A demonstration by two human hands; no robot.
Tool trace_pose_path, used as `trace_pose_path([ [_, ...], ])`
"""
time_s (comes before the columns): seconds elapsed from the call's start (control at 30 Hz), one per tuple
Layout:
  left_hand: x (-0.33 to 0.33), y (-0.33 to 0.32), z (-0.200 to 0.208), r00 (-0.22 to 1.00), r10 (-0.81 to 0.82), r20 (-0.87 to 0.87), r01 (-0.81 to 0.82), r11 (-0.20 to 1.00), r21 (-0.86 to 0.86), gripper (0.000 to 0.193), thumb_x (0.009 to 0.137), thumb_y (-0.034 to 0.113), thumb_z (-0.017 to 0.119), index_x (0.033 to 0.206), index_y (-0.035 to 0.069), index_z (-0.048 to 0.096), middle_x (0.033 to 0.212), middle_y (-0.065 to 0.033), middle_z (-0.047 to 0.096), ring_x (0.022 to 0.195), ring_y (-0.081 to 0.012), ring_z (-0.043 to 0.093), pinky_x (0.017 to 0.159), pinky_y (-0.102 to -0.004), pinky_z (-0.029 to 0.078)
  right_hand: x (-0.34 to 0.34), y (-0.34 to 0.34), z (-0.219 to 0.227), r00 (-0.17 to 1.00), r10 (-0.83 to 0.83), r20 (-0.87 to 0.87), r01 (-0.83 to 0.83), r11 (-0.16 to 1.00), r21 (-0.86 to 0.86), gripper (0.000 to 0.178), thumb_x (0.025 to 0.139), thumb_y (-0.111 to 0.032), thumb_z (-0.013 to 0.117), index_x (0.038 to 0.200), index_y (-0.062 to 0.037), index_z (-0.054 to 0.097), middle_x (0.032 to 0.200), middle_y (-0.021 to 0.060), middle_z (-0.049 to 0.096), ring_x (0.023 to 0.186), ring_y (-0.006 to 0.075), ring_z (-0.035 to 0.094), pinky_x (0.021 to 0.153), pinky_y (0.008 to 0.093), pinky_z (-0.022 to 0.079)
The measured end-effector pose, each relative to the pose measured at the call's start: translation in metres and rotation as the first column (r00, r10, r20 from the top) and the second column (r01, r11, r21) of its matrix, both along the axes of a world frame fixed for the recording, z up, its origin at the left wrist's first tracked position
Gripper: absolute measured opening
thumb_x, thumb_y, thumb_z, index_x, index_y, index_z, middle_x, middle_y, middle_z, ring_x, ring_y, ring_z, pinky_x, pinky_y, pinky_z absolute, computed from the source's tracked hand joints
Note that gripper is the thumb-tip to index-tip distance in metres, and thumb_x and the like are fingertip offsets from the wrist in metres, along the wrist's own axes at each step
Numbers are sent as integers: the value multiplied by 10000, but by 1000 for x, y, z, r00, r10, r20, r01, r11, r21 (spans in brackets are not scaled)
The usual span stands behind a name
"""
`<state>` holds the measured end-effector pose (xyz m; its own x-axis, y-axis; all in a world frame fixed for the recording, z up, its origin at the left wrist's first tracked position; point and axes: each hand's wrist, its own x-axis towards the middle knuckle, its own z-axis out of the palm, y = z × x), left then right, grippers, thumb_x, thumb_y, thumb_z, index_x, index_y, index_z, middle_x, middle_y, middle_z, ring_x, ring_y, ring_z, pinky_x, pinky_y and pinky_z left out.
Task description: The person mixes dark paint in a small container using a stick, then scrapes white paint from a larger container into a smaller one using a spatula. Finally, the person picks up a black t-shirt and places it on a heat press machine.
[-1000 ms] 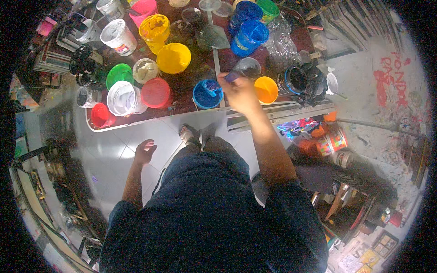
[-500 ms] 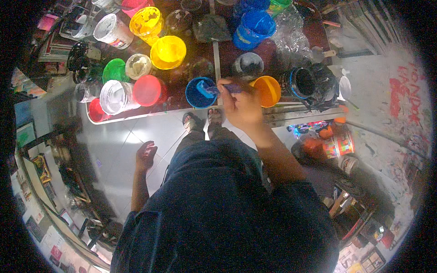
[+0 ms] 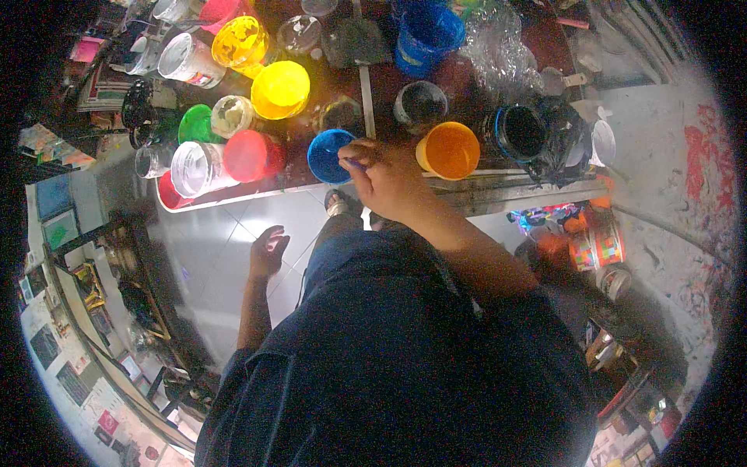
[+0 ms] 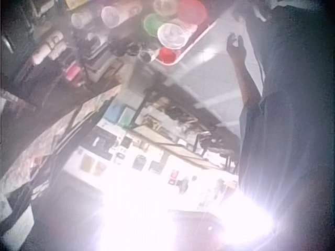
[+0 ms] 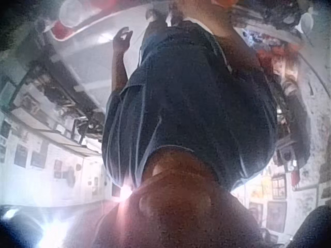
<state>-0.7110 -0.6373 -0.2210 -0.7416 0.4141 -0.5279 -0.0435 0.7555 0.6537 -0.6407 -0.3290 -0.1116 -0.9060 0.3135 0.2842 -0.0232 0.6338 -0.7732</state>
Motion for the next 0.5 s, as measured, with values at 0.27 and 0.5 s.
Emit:
trace_pose_path([
  [0.27,12,8,0,1000,27,16,-27,1000,4,335,789,225,666,1076,74,583,1030,-105,633,934,-205,605,757,-357,464,-2,1,-5,1000,-10,2,10,1000,-5,93,829,-84,570,901,-28,585,844,131,622,746,292,620,643,328,484],
  [0.5,11,-1,-16,996,-38,-75,41,998,41,271,801,219,649,1032,84,606,953,-80,657,861,-185,626,684,-316,465,4,-6,-12,1000,-15,25,17,996,-85,88,804,-97,616,863,-33,598,798,128,615,744,274,624,648,335,488],
])
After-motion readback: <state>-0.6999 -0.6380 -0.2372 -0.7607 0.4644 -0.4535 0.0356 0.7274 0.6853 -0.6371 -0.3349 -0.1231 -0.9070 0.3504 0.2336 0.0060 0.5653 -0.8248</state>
